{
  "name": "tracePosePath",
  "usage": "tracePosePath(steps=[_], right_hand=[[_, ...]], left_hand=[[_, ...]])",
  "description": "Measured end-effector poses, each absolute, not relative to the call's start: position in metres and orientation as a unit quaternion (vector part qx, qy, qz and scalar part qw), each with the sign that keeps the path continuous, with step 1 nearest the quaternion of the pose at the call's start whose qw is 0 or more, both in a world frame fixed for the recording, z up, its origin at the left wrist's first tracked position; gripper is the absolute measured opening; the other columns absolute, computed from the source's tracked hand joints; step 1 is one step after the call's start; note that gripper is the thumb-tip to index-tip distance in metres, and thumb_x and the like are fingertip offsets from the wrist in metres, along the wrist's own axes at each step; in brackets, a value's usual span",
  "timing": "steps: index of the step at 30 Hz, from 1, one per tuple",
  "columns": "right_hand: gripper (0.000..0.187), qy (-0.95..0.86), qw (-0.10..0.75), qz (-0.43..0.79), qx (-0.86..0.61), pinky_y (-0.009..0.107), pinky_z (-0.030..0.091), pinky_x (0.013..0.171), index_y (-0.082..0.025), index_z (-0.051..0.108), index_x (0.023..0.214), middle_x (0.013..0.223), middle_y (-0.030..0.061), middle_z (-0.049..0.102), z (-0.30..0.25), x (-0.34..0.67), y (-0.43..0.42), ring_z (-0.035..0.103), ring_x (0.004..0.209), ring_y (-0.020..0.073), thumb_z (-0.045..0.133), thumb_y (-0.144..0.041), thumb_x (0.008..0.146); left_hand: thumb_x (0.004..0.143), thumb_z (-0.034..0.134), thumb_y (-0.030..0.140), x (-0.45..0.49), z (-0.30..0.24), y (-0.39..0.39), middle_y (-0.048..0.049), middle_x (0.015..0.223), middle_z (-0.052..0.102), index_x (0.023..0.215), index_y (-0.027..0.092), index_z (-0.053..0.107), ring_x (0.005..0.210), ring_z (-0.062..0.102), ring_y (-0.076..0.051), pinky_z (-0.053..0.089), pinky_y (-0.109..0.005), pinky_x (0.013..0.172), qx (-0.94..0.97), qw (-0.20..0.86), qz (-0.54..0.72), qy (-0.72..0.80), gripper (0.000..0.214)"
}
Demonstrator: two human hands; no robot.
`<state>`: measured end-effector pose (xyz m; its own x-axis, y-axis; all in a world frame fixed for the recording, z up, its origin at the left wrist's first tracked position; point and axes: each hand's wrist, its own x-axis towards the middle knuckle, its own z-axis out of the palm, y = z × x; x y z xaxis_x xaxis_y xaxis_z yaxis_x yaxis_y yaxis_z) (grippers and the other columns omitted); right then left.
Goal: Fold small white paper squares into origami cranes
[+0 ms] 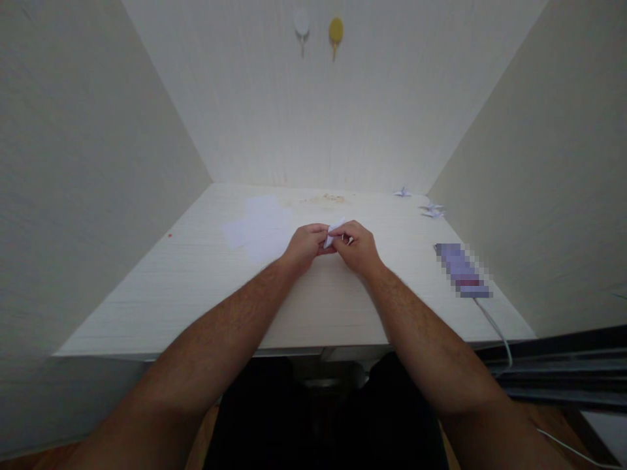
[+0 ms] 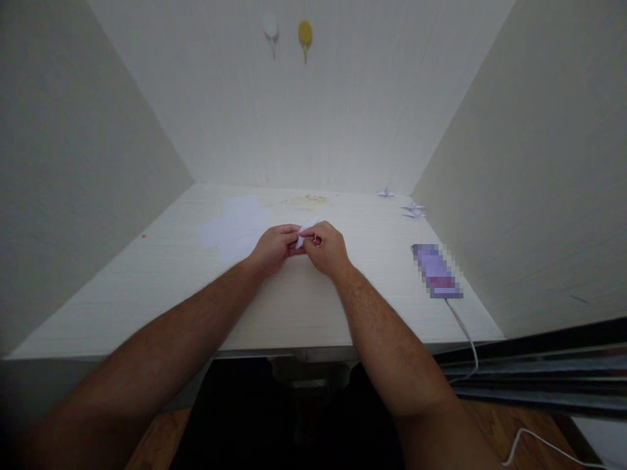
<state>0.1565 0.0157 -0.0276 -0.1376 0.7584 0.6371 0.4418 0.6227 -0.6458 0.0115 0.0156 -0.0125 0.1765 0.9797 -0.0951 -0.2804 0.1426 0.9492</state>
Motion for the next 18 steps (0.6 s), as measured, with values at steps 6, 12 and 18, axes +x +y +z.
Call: tracePosePath(steps=[6, 12, 18], right_hand=[[0.007, -0.726, 0.504, 0.169, -0.437, 0.028, 0.047, 0.066, -0.021, 0.071, 0.078, 0.079, 0.0011, 0.062, -0.0295, 0.1566, 0.0168, 0.055, 0.068, 0.0131, 0.074, -0.022, 0.072], [0.004, -0.721, 0.502, 0.188, -0.439, 0.027, 0.047, 0.066, -0.02, 0.07, 0.075, 0.078, 0.0008, 0.062, -0.0292, 0.1574, 0.0174, 0.055, 0.067, 0.0126, 0.073, -0.021, 0.073], [0.004, -0.721, 0.499, 0.2, -0.437, 0.027, 0.047, 0.066, -0.021, 0.07, 0.075, 0.079, 0.0008, 0.062, -0.029, 0.1585, 0.0184, 0.055, 0.067, 0.0126, 0.074, -0.023, 0.074]], left_hand=[[0.074, 0.062, 0.02, 0.0105, -0.0142, 0.0166, -0.0067, 0.072, 0.067, 0.076, 0.011, 0.066, 0.066, 0.064, -0.014, 0.059, -0.036, 0.076, 0.431, 0.653, 0.483, 0.393, 0.01], [0.074, 0.063, 0.02, 0.0094, -0.014, 0.0153, -0.0042, 0.069, 0.064, 0.074, 0.011, 0.066, 0.065, 0.063, -0.012, 0.059, -0.034, 0.075, 0.45, 0.653, 0.471, 0.385, 0.009], [0.068, 0.069, 0.02, 0.0076, -0.0145, 0.0149, -0.0055, 0.078, 0.068, 0.078, 0.011, 0.068, 0.071, 0.065, -0.013, 0.059, -0.034, 0.079, 0.472, 0.651, 0.465, 0.372, 0.013]])
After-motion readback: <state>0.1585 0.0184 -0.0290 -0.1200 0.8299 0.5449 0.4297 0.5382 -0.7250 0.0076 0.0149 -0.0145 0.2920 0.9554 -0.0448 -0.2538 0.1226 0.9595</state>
